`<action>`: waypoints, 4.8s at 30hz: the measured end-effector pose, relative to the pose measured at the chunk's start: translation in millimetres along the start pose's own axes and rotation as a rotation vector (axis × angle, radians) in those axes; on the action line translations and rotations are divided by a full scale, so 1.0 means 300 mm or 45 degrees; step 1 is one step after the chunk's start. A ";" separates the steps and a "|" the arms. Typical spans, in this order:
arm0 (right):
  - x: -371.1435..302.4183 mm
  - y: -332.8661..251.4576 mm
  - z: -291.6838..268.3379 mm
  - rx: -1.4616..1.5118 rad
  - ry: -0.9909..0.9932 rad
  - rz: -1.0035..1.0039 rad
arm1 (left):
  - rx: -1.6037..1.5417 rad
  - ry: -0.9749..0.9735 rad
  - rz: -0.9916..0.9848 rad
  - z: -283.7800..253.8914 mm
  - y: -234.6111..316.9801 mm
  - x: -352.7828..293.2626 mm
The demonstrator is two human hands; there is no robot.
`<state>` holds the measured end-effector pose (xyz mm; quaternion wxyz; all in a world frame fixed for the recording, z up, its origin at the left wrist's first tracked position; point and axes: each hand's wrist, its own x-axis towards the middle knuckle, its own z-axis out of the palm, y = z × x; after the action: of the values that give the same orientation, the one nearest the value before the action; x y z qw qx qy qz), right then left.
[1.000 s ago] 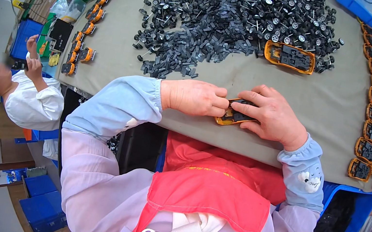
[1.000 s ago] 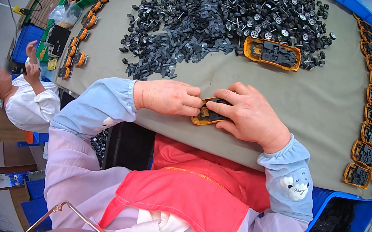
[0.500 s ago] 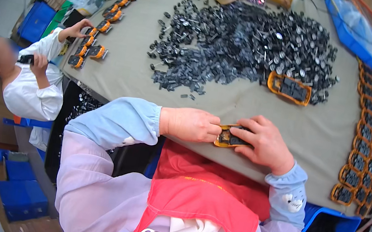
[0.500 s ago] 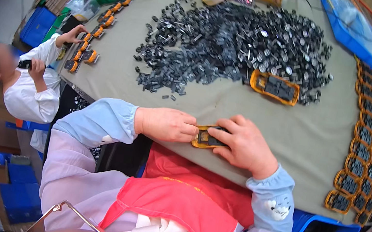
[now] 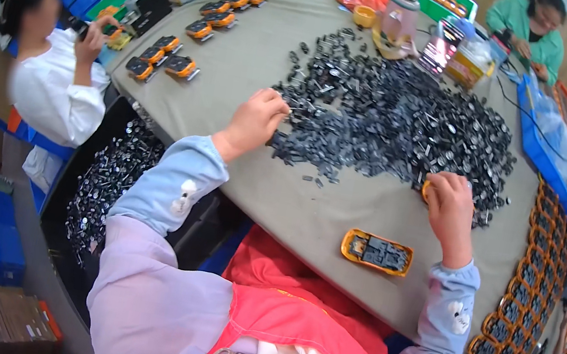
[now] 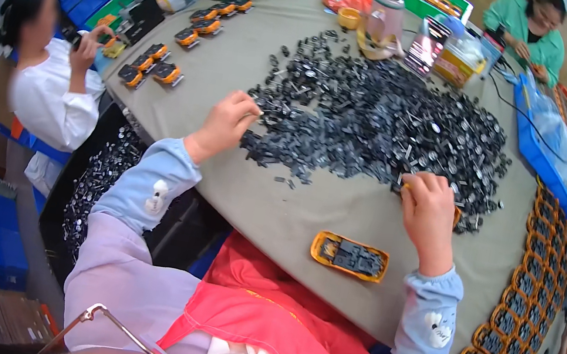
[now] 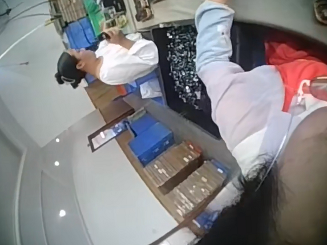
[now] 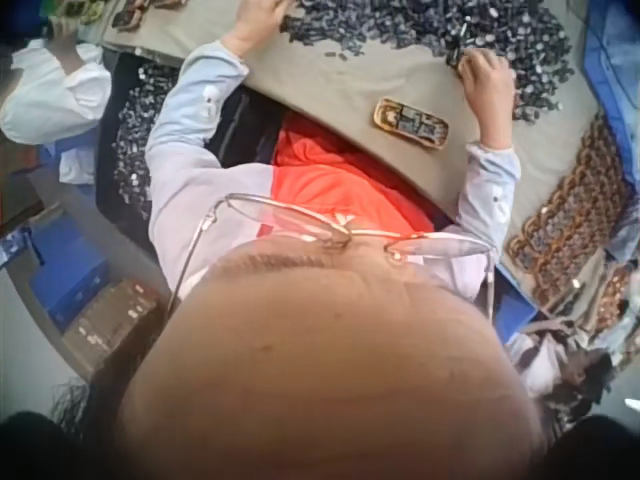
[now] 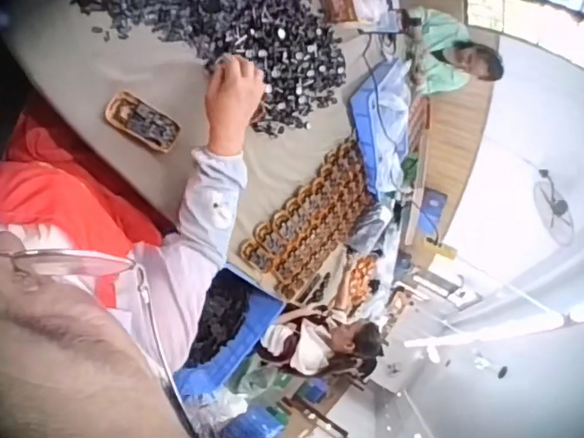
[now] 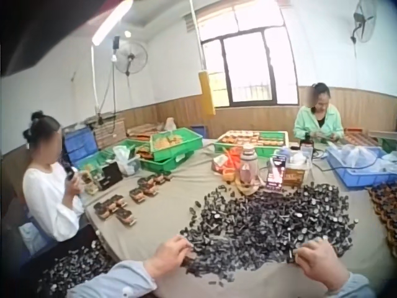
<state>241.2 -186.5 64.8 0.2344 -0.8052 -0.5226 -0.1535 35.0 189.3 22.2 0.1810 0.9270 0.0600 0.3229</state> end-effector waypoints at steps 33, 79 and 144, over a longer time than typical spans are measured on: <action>0.063 -0.047 0.217 -0.064 -0.314 0.067 | -1.772 0.066 -1.297 0.100 -0.152 0.199; -0.305 -0.228 -0.069 0.529 -0.498 0.324 | -0.684 -0.594 0.249 0.237 0.576 -0.181; -2.063 0.033 -0.299 -0.143 -0.568 2.139 | -0.551 -0.441 0.051 0.171 0.485 -0.260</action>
<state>-1.8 -714.5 -166.4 0.1220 -0.9459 0.2189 0.2061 5.0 21.2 -5.5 0.3760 0.9092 -0.0605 0.1685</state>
